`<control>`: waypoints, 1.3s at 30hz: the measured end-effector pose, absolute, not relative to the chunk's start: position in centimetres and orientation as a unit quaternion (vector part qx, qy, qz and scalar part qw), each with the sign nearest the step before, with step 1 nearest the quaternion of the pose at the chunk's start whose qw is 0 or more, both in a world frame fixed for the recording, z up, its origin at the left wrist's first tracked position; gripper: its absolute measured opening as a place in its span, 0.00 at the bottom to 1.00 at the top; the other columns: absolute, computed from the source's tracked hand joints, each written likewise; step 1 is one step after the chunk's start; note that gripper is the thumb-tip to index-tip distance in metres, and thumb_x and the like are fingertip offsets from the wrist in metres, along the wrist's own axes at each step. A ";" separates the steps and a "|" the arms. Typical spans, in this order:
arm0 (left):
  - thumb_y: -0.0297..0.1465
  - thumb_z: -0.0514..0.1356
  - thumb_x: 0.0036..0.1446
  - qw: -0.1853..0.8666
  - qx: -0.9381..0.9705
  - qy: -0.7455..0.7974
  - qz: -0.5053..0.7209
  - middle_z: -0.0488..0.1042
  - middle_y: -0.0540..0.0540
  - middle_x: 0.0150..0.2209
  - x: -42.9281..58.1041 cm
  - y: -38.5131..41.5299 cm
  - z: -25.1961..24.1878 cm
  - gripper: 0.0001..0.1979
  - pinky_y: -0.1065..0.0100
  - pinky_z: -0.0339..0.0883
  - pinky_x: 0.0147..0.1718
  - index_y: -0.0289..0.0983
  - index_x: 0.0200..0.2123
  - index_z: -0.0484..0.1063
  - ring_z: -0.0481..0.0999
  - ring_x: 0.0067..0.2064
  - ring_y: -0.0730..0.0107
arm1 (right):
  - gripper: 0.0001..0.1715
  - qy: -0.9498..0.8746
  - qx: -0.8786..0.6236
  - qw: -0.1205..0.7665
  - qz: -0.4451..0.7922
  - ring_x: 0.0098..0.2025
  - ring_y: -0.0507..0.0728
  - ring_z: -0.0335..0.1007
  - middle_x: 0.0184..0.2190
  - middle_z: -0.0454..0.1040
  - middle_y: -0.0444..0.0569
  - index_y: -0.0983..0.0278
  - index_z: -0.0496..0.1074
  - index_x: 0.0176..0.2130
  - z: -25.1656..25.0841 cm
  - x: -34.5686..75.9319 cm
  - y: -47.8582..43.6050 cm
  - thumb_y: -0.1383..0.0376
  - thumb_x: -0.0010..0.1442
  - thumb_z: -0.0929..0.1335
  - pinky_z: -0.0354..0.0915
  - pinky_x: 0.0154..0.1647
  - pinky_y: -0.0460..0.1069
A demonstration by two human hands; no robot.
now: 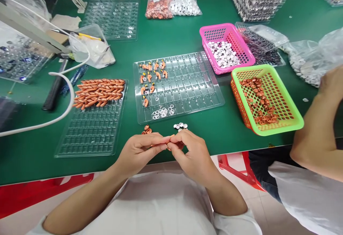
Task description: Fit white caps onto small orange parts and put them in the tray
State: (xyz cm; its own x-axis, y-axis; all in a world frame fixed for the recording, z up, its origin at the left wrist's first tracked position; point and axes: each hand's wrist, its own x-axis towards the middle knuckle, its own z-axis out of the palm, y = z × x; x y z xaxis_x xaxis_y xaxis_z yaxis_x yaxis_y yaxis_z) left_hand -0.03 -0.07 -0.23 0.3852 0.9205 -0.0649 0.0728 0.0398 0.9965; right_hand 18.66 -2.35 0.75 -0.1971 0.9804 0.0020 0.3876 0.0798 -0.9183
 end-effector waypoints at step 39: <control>0.26 0.63 0.49 0.627 0.453 0.518 0.366 0.83 0.44 0.29 1.0 -0.2 0.1 0.07 0.69 0.75 0.31 0.33 0.32 0.82 0.80 0.30 0.66 | 0.08 -0.625 -0.519 0.369 0.451 0.33 0.53 0.74 0.32 0.76 0.44 0.60 0.72 0.38 -0.5 17.4 -1.4 0.72 0.58 0.66 0.71 0.36 0.48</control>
